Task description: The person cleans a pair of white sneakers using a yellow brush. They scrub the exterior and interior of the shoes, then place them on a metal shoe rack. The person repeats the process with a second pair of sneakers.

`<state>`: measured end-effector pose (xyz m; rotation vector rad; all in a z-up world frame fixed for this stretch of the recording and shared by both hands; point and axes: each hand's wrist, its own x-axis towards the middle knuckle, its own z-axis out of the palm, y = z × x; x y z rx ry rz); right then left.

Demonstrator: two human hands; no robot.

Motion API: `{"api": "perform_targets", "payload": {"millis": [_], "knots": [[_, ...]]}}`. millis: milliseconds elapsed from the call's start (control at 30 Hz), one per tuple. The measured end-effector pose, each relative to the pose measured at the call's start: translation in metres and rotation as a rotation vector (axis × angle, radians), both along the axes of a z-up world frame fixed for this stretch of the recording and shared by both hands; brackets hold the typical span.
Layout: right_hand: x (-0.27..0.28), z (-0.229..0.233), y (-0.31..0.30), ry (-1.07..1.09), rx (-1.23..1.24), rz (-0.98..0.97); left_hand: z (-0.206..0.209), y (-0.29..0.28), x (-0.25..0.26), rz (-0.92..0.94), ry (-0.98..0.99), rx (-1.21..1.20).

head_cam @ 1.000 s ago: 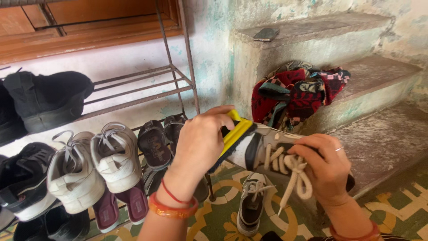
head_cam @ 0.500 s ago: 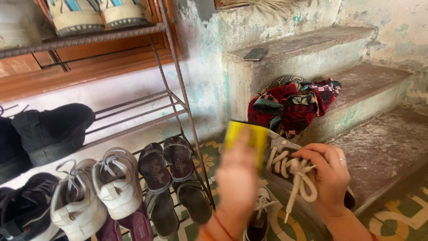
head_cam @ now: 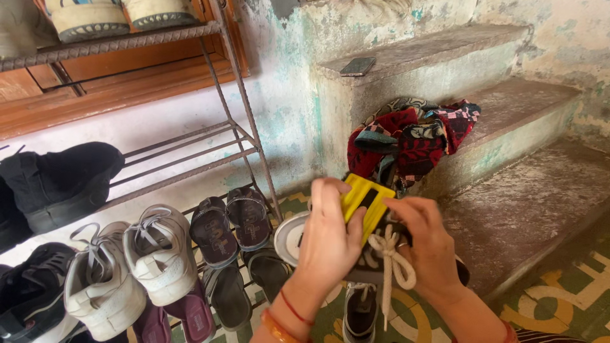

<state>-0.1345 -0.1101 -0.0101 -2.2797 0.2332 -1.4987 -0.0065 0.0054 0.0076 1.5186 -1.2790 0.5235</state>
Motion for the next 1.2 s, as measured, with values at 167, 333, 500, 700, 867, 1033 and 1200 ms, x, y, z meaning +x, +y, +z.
{"api": "perform_targets", "payload": {"millis": [167, 333, 500, 700, 867, 1033, 1200], "knots": [[0.002, 0.006, 0.011, 0.114, -0.151, -0.073, 0.024, 0.016, 0.002, 0.007, 0.082, 0.062], [-0.001, 0.006, 0.0, 0.083, -0.131, -0.177, 0.011, 0.011, -0.011, 0.15, 0.038, 0.053], [0.0, -0.01, -0.022, -0.112, -0.041, -0.281, -0.001, -0.007, -0.044, 0.241, 0.329, -0.177], [0.007, -0.029, -0.03, -0.213, 0.585, 0.041, -0.019, -0.026, -0.061, -0.397, 0.947, -0.288], [0.004, -0.011, -0.045, 0.039, 0.754, 0.298, -0.018, -0.021, -0.026, -0.264, 1.009, -0.272], [-0.009, 0.003, -0.065, 0.153, 0.77, 0.015, -0.019, -0.013, 0.007, -0.383, 1.105, -0.227], [-0.006, 0.004, -0.05, 0.165, 0.111, -0.343, -0.033, -0.012, 0.019, -0.569, 1.37, -0.268]]}}
